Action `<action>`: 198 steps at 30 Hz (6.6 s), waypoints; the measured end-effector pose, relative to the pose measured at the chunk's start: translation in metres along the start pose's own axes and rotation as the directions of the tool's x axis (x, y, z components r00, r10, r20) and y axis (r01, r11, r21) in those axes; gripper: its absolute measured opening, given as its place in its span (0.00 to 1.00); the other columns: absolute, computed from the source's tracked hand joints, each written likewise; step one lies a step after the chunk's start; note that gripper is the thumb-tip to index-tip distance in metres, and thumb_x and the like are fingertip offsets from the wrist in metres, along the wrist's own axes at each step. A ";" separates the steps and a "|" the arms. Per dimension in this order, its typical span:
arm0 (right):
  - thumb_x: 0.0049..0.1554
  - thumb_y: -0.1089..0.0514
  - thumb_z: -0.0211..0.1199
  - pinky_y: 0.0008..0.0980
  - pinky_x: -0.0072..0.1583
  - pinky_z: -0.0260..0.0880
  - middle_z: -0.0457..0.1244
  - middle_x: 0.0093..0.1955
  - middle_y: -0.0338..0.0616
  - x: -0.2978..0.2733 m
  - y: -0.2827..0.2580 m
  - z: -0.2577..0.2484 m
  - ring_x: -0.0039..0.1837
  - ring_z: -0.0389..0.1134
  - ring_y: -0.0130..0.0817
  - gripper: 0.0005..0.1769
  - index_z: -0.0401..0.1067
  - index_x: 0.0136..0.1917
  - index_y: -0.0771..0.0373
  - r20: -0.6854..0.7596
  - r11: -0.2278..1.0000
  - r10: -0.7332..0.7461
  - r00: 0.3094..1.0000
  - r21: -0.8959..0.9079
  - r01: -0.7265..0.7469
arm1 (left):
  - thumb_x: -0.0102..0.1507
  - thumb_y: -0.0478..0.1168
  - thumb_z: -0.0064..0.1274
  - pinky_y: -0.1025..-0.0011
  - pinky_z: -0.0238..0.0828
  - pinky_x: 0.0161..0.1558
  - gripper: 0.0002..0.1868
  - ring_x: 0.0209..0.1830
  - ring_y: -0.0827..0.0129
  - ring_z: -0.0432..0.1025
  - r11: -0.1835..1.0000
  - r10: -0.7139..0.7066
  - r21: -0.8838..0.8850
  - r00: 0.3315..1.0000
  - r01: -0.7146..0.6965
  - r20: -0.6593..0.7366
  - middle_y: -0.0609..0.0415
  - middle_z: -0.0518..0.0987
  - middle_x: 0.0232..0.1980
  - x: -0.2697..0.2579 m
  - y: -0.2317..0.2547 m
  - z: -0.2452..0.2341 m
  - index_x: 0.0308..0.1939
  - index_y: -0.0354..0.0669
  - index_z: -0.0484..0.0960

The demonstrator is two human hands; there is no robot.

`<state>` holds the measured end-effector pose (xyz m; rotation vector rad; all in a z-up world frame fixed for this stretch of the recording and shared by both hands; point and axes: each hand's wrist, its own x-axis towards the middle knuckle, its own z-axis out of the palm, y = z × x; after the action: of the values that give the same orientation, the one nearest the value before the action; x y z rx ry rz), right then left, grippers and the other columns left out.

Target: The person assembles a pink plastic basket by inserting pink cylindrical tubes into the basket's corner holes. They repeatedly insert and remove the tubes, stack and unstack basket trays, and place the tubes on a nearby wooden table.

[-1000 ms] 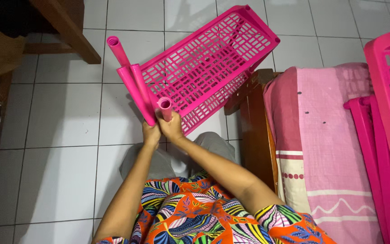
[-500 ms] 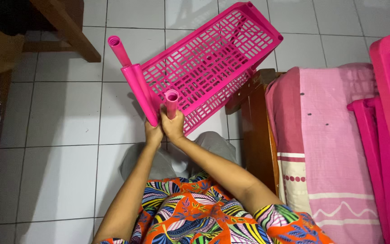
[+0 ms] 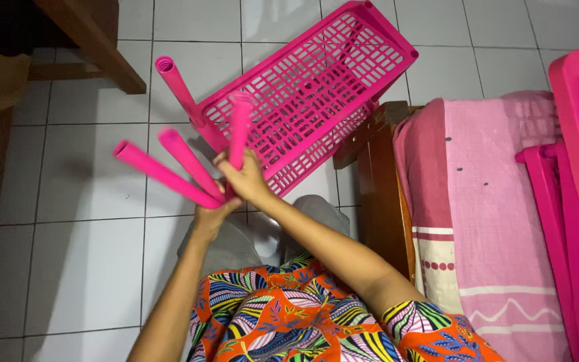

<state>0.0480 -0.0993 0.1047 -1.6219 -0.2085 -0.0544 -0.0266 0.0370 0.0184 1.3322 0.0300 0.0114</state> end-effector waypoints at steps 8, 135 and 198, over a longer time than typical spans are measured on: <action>0.59 0.38 0.66 0.58 0.77 0.36 0.41 0.81 0.72 -0.007 -0.010 0.030 0.83 0.36 0.67 0.46 0.54 0.80 0.62 0.240 0.933 -0.064 0.969 -0.331 0.143 | 0.54 0.27 0.62 0.68 0.76 0.50 0.33 0.53 0.68 0.75 0.963 -0.220 -0.172 0.975 0.209 -0.044 0.55 0.77 0.56 0.003 0.033 -0.022 0.64 0.43 0.72; 0.63 0.53 0.58 0.41 0.71 0.64 0.58 0.72 0.44 -0.081 -0.295 0.075 0.72 0.61 0.37 0.34 0.53 0.79 0.53 0.599 0.615 -0.195 0.777 0.692 -0.378 | 0.50 0.48 0.68 0.58 0.79 0.42 0.32 0.47 0.65 0.78 0.934 -0.265 0.188 0.941 0.305 -0.210 0.53 0.81 0.49 -0.154 0.402 0.010 0.57 0.48 0.78; 0.65 0.37 0.45 0.75 0.76 0.24 0.33 0.88 0.43 -0.167 -0.428 0.377 0.87 0.27 0.51 0.34 0.43 0.82 0.33 0.931 0.386 -0.301 0.208 -0.081 0.919 | 0.61 0.76 0.21 0.33 0.23 0.75 0.45 0.85 0.60 0.27 -0.114 0.165 0.572 0.584 0.812 -0.795 0.60 0.30 0.85 -0.413 0.551 -0.228 0.80 0.78 0.34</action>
<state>-0.2225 0.2787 0.4747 -2.0049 -1.9302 -0.0554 -0.4411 0.3777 0.5064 2.7520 1.4565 -0.0405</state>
